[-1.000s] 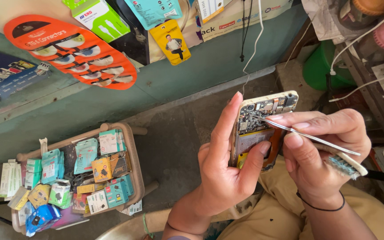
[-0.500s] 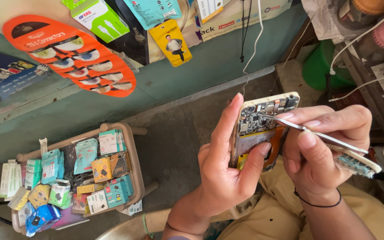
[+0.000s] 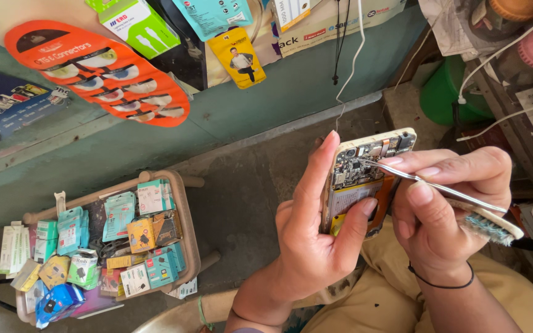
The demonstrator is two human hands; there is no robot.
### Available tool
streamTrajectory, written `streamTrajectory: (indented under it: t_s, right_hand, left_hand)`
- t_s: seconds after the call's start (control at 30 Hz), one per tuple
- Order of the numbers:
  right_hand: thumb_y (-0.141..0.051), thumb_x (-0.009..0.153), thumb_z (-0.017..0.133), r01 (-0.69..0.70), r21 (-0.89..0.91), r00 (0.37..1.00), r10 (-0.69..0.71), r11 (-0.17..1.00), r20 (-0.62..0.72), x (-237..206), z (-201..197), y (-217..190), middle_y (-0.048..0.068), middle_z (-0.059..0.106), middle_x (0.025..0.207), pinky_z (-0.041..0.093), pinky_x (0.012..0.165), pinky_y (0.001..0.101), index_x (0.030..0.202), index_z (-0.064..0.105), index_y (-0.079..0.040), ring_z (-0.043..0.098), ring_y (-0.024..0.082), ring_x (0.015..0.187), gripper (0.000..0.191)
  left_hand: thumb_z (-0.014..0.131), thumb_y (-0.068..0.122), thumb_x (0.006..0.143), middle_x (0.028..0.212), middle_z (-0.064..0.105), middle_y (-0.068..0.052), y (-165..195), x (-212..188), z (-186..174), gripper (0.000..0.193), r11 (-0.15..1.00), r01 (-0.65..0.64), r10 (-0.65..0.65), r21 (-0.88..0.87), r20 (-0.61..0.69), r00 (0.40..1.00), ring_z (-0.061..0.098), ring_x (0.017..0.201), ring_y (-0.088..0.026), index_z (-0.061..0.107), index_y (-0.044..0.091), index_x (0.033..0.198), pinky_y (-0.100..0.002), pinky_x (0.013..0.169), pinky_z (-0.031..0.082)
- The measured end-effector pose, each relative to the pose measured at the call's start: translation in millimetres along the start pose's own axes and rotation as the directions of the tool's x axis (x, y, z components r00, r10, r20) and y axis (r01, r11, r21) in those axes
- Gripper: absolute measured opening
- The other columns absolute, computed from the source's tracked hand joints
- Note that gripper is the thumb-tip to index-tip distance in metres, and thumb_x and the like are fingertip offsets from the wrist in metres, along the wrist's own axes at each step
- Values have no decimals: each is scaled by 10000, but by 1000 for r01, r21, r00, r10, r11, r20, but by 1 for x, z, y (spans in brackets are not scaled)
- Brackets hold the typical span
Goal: The person holds an opened smartphone on their lap and works on its exposed motherboard, using tweezers and a metal pry tool to lift and reposition small internal components, and a toothbrush to brush the board. They turn the phone over and continue prying at connectors until the end.
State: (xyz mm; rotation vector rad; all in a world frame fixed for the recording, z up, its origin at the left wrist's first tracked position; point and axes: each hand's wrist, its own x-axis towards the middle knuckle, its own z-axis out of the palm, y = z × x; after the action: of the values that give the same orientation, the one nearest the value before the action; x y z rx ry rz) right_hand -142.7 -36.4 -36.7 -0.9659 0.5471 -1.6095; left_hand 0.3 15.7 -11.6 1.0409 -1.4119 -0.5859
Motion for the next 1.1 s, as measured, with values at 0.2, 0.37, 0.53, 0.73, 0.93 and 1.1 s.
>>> streamTrajectory:
  t_s: [0.2, 0.37, 0.53, 0.73, 0.93, 1.1]
  right_hand:
    - [-2, 965, 670, 6, 1, 1000, -6, 1000, 26, -1, -3, 2, 276, 711, 1046, 393, 400, 168, 1100, 482, -49, 462, 58, 417, 236]
    - [-22, 964, 689, 16, 5, 999, -16, 1000, 40, -1, -4, 3, 276, 716, 1045, 403, 409, 166, 1096, 489, -50, 472, 51, 423, 241]
    - [-31, 970, 696, 26, 5, 998, -26, 1000, 56, 0, -5, 4, 277, 716, 1045, 410, 417, 166, 1101, 495, -51, 480, 51, 427, 241]
    - [-25, 977, 691, 27, 3, 998, -28, 1000, 55, -1, -4, 4, 280, 715, 1046, 408, 419, 169, 1107, 494, -49, 473, 52, 424, 237]
    - [-10, 955, 665, 18, 6, 1000, -18, 1000, 26, 0, -3, 2, 289, 708, 1072, 387, 370, 174, 1080, 478, -39, 449, 57, 378, 227]
    - [4, 950, 638, 9, 2, 1000, -9, 1000, 20, 1, -3, 1, 285, 702, 1073, 372, 343, 176, 1083, 469, -38, 439, 68, 373, 219]
  left_hand:
    - [712, -22, 1067, 1452, 629, -197, 0, 0, 1, 662, 999, -14, 14, 30, -4, 1000, 731, 1239, -214, 324, -1, 1603, -266, 1046, 605]
    - [713, -19, 1070, 1437, 639, -194, 0, 0, 0, 651, 999, -26, 26, 41, -7, 1000, 741, 1221, -210, 331, -4, 1597, -265, 1033, 613]
    - [713, -24, 1067, 1428, 643, -198, 0, 0, 1, 645, 999, -28, 28, 41, -10, 1000, 743, 1216, -217, 338, -8, 1592, -267, 1031, 613]
    - [719, -24, 1059, 1434, 636, -204, 0, 1, 0, 647, 998, -33, 34, 55, -13, 999, 746, 1208, -218, 342, -9, 1585, -265, 1026, 615]
    - [722, -26, 1062, 1432, 638, -200, 1, 0, 1, 647, 998, -35, 36, 47, -15, 999, 746, 1210, -217, 346, -8, 1588, -266, 1033, 614]
    - [715, -36, 1066, 1434, 641, -199, 1, 0, 0, 659, 1000, -21, 21, 15, 0, 1000, 736, 1233, -217, 331, -11, 1601, -266, 1054, 602]
